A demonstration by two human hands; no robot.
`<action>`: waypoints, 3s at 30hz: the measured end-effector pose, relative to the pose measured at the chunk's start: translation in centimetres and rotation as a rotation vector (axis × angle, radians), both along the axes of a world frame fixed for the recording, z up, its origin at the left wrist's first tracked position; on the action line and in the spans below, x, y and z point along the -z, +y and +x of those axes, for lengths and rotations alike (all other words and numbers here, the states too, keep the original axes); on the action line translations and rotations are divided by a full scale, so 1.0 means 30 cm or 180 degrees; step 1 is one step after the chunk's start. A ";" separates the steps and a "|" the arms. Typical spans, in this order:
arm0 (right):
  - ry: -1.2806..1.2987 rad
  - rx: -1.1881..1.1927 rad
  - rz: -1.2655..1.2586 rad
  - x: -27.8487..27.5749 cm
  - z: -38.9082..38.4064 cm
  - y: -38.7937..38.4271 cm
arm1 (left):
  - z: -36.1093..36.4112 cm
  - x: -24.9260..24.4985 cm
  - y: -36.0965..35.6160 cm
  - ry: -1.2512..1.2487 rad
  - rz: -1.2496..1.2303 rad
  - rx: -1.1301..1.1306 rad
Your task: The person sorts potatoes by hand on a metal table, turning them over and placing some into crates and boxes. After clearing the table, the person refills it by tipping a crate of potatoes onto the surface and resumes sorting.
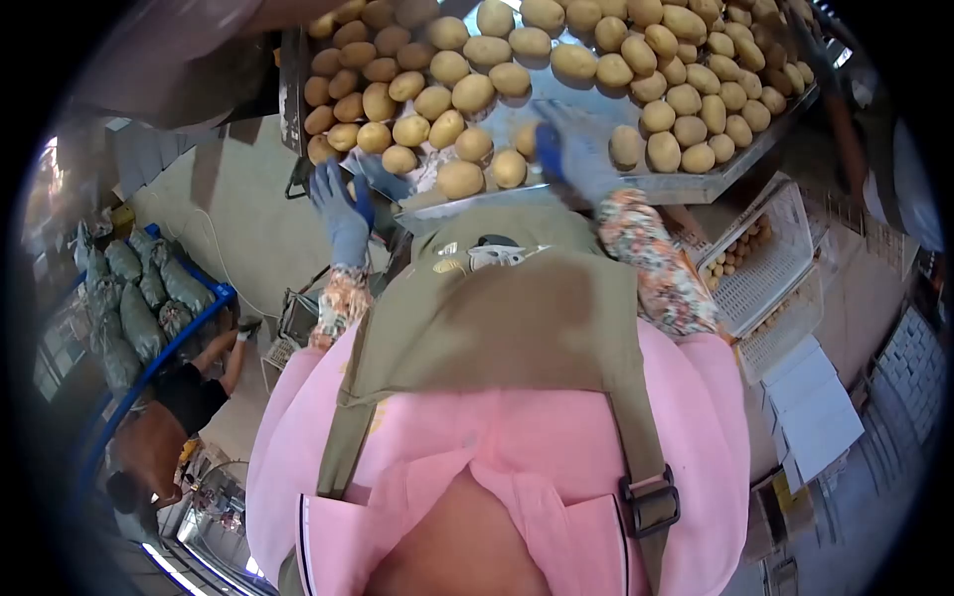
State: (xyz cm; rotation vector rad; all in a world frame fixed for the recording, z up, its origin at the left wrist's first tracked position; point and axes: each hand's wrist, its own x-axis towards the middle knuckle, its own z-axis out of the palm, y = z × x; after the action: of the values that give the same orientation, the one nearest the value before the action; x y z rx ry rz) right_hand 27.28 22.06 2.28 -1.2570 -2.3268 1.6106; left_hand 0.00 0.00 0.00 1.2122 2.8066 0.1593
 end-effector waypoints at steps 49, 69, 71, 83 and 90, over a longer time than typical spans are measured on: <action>-0.0399 0.0986 0.2699 -0.018 -0.001 0.534 | 0.227 -0.113 0.122 -0.0906 -0.1304 0.0654; 0.0005 0.1491 0.0424 0.057 0.375 0.247 | 0.233 -0.069 0.130 -0.0426 -0.0689 0.0857; 0.0046 0.0519 0.1159 0.105 0.265 0.160 | 0.230 -0.057 0.122 -0.0340 -0.0526 0.0881; 0.0266 0.1107 -0.0034 0.010 0.264 -0.016 | 0.072 -0.018 0.052 -0.0163 0.1141 0.0739; -0.1501 -0.0194 0.1483 0.040 0.245 -0.088 | 0.024 0.024 0.569 -0.0733 0.0456 0.0835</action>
State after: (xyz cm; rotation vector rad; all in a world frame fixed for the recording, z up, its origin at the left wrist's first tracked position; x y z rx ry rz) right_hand 34.63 19.44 1.07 -1.5725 -2.7942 0.7479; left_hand 0.73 17.07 -0.72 1.4731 2.4506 0.4562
